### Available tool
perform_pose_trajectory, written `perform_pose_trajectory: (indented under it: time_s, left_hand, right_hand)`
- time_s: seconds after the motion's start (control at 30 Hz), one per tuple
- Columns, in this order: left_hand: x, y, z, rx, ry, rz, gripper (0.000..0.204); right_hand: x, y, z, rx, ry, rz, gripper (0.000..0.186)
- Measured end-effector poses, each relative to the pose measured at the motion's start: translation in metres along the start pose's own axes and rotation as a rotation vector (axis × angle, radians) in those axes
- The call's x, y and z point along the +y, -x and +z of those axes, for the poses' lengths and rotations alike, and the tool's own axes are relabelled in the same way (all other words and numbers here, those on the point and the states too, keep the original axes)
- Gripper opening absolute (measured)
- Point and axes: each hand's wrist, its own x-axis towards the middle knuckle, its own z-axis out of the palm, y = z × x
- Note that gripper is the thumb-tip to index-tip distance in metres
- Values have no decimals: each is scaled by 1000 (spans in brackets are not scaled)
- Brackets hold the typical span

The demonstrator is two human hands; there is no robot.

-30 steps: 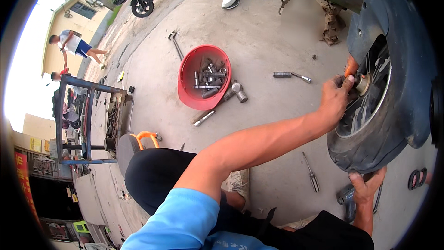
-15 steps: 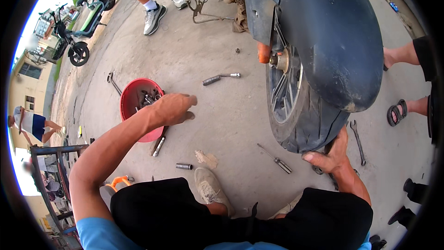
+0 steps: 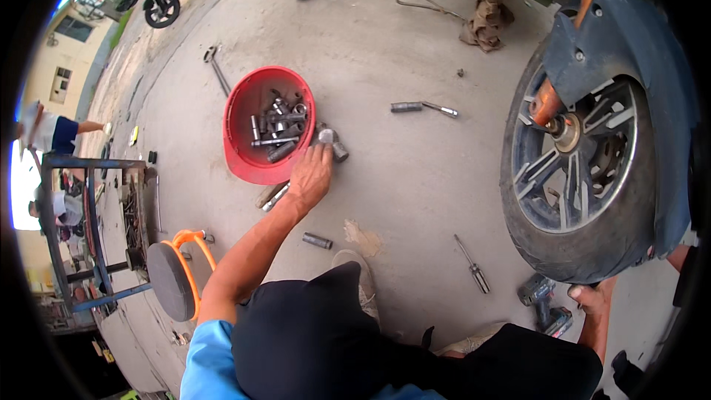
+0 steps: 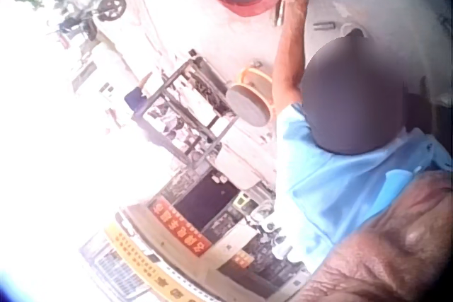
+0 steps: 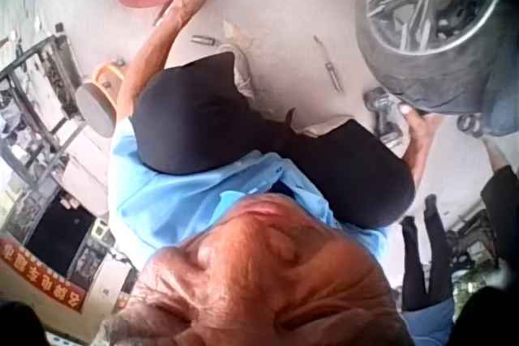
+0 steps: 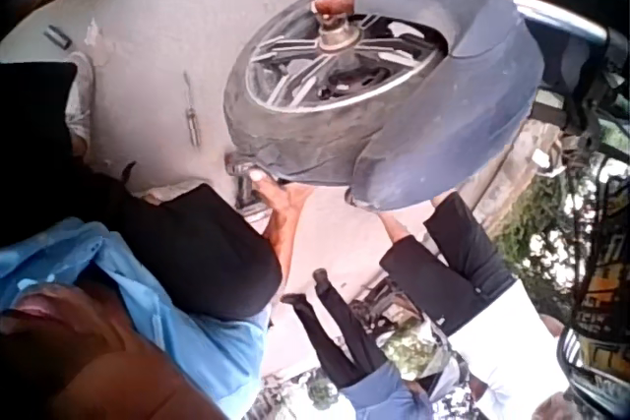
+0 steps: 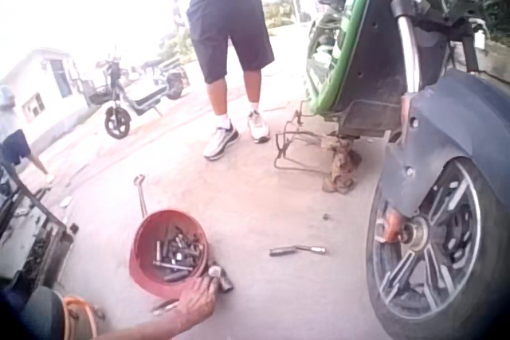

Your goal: The person repairs the front wheel assembly of a scooter by removing and reinstalling the axle and brake components using a hammer, impact driver, and wrenches.

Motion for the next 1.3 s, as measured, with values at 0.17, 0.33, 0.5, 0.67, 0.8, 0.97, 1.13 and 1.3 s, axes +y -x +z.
perform_pose_trajectory:
  time_s: [0.17, 0.33, 0.5, 0.67, 0.8, 0.97, 1.13, 1.3]
  left_hand:
    - [-11, -2, 19, -76, -86, -232, 70]
    - [-8, -26, 28, -54, -135, -274, 58]
    - [11, -21, -13, -135, -80, -96, 53]
    - [45, 16, -28, -192, 278, 8, 64]
    - [36, 24, -4, -260, 390, 37, 79]
    - [56, 7, -53, -146, 89, 430, 61]
    - [96, -25, -165, 28, 186, 608, 65]
    - [105, -55, -263, -89, 524, 657, 77]
  right_hand:
    - [-63, -32, 33, -154, 146, 19, 123]
    - [-81, -33, 26, -122, 299, -192, 107]
    - [-85, -27, 33, -123, 388, -188, 107]
    - [-85, -28, 37, -132, 346, -171, 110]
    - [-93, -31, 36, -181, 336, -181, 113]
    - [-103, -29, 36, -189, 418, -173, 116]
    - [-102, -31, 34, -183, 402, -211, 116]
    - [-108, -26, 41, -162, 362, -202, 113]
